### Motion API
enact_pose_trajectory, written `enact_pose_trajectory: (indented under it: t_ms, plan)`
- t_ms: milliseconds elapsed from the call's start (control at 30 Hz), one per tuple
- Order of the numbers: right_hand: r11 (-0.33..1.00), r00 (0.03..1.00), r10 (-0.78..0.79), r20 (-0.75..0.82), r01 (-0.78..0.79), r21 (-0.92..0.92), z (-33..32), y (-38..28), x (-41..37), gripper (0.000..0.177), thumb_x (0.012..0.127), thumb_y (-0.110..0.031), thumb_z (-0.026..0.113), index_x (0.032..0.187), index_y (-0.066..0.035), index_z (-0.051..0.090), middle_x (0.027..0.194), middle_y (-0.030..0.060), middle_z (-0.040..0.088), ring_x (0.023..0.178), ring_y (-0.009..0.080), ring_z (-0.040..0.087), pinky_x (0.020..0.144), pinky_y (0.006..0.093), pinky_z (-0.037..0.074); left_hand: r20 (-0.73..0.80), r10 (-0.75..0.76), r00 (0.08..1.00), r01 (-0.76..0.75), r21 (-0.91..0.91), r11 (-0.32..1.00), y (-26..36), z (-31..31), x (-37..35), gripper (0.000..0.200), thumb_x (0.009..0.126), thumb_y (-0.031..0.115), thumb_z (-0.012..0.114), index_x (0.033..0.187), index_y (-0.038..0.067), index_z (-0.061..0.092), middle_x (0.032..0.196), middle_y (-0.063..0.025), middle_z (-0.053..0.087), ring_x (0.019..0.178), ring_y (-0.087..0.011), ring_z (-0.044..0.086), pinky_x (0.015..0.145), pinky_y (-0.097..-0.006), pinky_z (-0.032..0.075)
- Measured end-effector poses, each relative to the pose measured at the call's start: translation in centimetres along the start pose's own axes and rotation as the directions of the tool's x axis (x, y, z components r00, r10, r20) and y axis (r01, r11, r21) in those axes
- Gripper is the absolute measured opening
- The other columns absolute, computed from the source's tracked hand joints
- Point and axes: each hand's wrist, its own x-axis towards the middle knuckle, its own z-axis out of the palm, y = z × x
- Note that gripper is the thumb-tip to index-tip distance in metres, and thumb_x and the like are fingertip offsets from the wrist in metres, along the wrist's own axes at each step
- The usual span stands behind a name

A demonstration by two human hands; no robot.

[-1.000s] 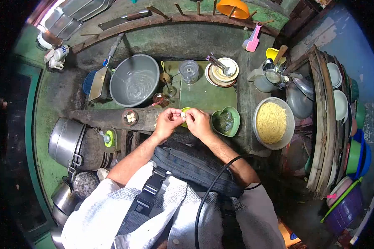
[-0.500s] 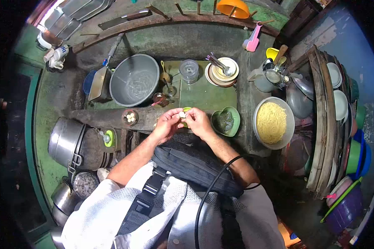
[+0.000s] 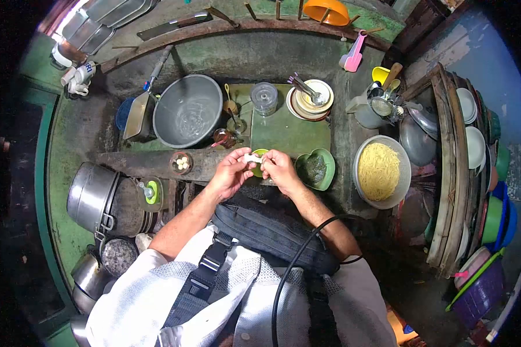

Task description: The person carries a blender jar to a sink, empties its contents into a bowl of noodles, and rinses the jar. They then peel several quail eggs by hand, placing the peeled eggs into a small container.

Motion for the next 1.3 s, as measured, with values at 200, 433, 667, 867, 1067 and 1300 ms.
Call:
enact_pose_trajectory:
  t_ms: [200, 433, 667, 867, 1067, 1300]
  plan:
    - [0.999, 0.997, -0.032, 0.068, 0.033, -0.01, 0.0, 0.0, 0.0, 0.006, 0.089, -0.007, 0.053, 0.087, -0.002, 0.054, 0.073, 0.0028, 0.056, 0.057, 0.0089, 0.051, 0.052, 0.023, 0.044, -0.042, 0.078, 0.996, -0.068, 0.203, 0.977, -1.0, -1.2, 0.9, 0.026, 0.09, 0.004, 0.057, 0.115, 0.006, 0.05, 0.101, -0.0057, 0.062, 0.082, -0.0124, 0.062, 0.063, -0.0222, 0.051]
    - [0.993, 0.998, -0.013, -0.062, 0.02, 0.118, -1.0, 0.4, 0.4, 0.006, 0.087, -0.006, 0.051, 0.087, -0.001, 0.055, 0.071, 0.0025, 0.055, 0.055, 0.0094, 0.051, 0.051, 0.0235, 0.044, -0.078, 0.035, 0.996, -0.029, 0.083, 0.996, -0.2, -1.0, 0.5, 0.028, 0.089, 0.007, 0.06, 0.115, 0.007, 0.051, 0.1, -0.0031, 0.062, 0.081, -0.0112, 0.061, 0.062, -0.0217, 0.051]
    - [0.98, 0.988, -0.026, -0.154, -0.006, -0.201, 0.3, -0.1, 0.3, 0.01, 0.087, -0.003, 0.054, 0.095, 0.002, 0.058, 0.077, 0.0039, 0.061, 0.062, 0.0078, 0.056, 0.054, 0.0221, 0.047, -0.105, 0.096, 0.99, -0.068, 0.245, 0.967, -1.0, -1.8, 0.5, 0.026, 0.086, 0.003, 0.062, 0.111, 0.006, 0.054, 0.095, -0.0018, 0.061, 0.078, -0.0093, 0.059, 0.062, -0.0211, 0.05]
    - [0.885, 0.96, -0.278, -0.026, 0.245, -0.397, 1.3, 0.8, 0.3, 0.013, 0.085, -0.005, 0.059, 0.093, 0.004, 0.062, 0.081, 0.0084, 0.067, 0.07, 0.0107, 0.064, 0.062, 0.0256, 0.052, -0.086, 0.129, 0.988, -0.081, 0.419, 0.904, -1.2, -1.1, 0.5, 0.024, 0.083, 0.002, 0.066, 0.105, 0.004, 0.056, 0.092, -0.0022, 0.062, 0.076, -0.0075, 0.059, 0.063, -0.0216, 0.05]
    - [0.752, 0.909, -0.416, -0.02, 0.332, -0.57, 1.1, 0.5, 0.0, 0.011, 0.082, -0.005, 0.06, 0.087, 0.004, 0.061, 0.078, 0.0112, 0.067, 0.067, 0.0138, 0.065, 0.06, 0.0284, 0.052, -0.08, 0.122, 0.989, -0.077, 0.428, 0.9, -0.9, -0.5, 0.1, 0.026, 0.083, 0.003, 0.068, 0.105, 0.003, 0.056, 0.091, -0.0033, 0.063, 0.075, -0.0074, 0.059, 0.063, -0.0222, 0.05]
    - [0.862, 0.953, -0.289, -0.088, 0.22, -0.457, 0.4, 1.2, 0.5, 0.008, 0.083, -0.004, 0.058, 0.088, 0.003, 0.058, 0.073, 0.0057, 0.063, 0.061, 0.0093, 0.058, 0.055, 0.0257, 0.049, -0.063, 0.053, 0.997, -0.026, 0.366, 0.93, -0.4, 0.0, 0.1, 0.029, 0.088, 0.008, 0.063, 0.114, 0.002, 0.054, 0.096, -0.0038, 0.063, 0.082, -0.0092, 0.06, 0.067, -0.024, 0.052]
